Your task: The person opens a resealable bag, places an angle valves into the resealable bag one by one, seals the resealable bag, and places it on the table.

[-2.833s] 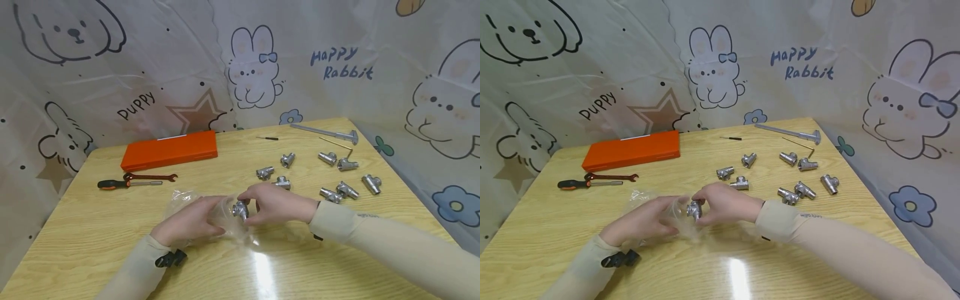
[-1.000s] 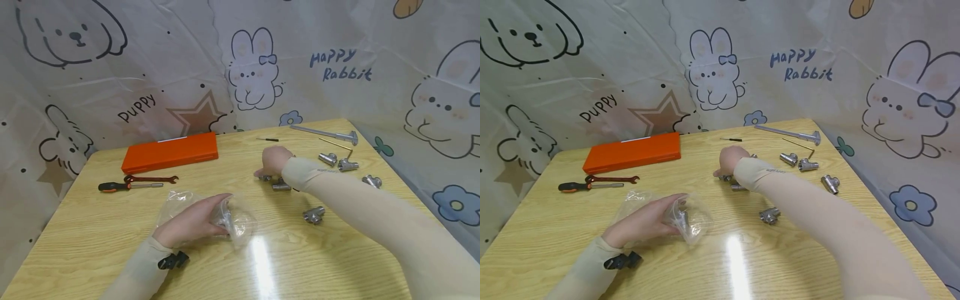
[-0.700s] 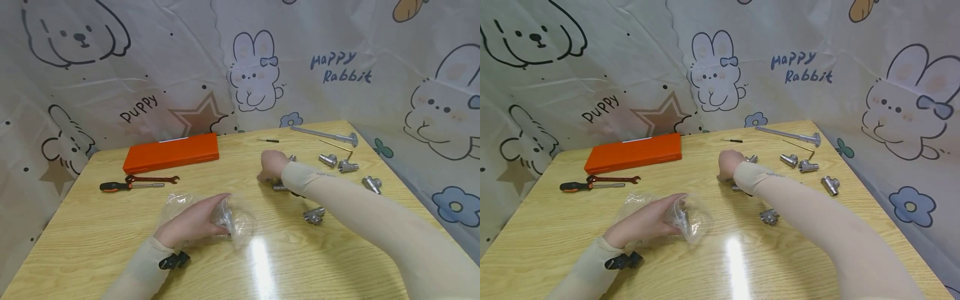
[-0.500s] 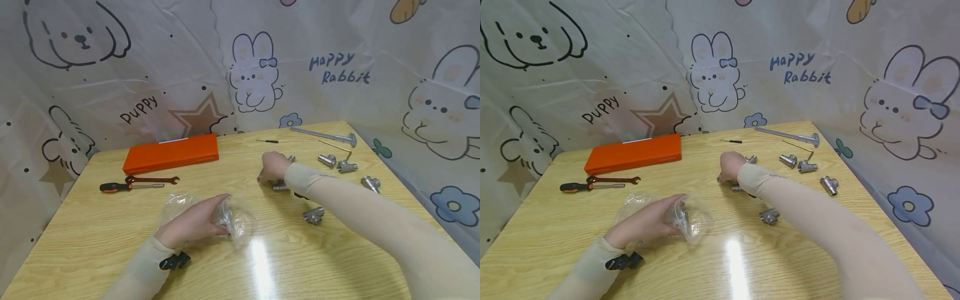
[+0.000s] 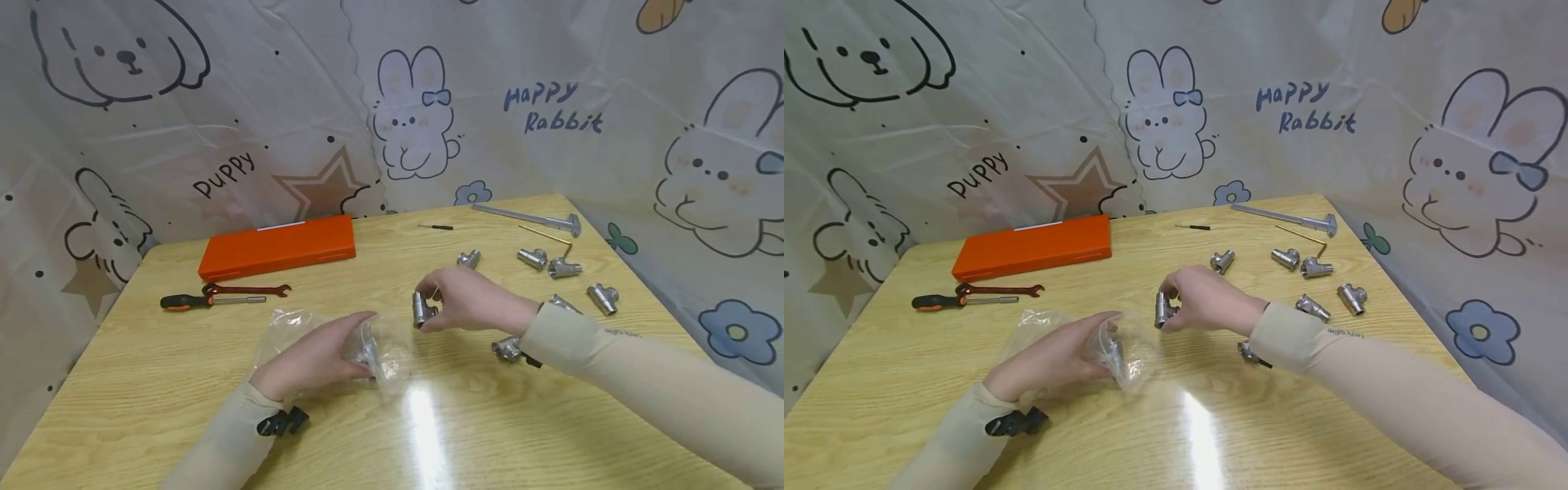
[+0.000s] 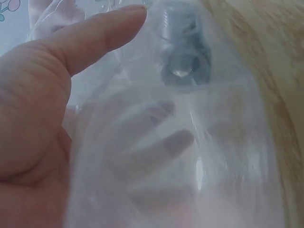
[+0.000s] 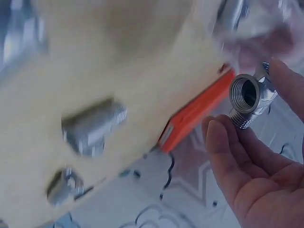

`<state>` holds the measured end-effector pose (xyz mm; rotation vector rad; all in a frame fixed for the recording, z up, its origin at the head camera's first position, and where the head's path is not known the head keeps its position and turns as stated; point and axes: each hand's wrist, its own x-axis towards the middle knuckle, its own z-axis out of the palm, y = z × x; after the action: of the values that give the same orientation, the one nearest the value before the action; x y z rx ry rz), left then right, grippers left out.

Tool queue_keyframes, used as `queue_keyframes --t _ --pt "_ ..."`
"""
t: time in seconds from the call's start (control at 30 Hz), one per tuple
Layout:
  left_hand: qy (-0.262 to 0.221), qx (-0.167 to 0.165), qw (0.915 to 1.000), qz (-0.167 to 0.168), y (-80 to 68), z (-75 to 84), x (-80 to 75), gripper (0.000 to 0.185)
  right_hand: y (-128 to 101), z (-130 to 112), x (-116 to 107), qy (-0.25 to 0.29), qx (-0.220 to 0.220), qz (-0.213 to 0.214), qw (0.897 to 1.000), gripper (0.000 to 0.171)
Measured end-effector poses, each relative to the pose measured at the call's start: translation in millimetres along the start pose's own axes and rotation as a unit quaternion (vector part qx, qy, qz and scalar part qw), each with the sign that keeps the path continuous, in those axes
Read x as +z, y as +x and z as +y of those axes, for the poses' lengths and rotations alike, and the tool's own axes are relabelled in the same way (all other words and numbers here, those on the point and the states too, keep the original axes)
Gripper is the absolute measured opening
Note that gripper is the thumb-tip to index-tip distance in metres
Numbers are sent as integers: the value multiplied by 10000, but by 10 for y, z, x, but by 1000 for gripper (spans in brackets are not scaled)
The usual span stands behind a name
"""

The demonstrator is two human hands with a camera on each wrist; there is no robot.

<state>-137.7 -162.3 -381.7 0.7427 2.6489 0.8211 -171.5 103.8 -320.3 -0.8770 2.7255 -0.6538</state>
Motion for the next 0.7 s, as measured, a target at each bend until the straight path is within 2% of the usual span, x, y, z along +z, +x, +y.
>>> queue_keyframes --t 0.13,0.37,0.53,0.7 --pt "-9 6 10000 -5 -3 9 -3 92 -70 -89 192 126 -251 -177 9994 47" --pt "-104 284 9995 17 -8 -25 5 88 75 -246 484 354 -727 -413 9959 42" --pt "-93 607 9981 -15 -11 -46 -13 86 180 -361 653 246 -891 -223 9955 45" --pt "-183 794 9966 -88 -24 -71 -45 84 271 -429 770 -41 -1042 111 9945 34"
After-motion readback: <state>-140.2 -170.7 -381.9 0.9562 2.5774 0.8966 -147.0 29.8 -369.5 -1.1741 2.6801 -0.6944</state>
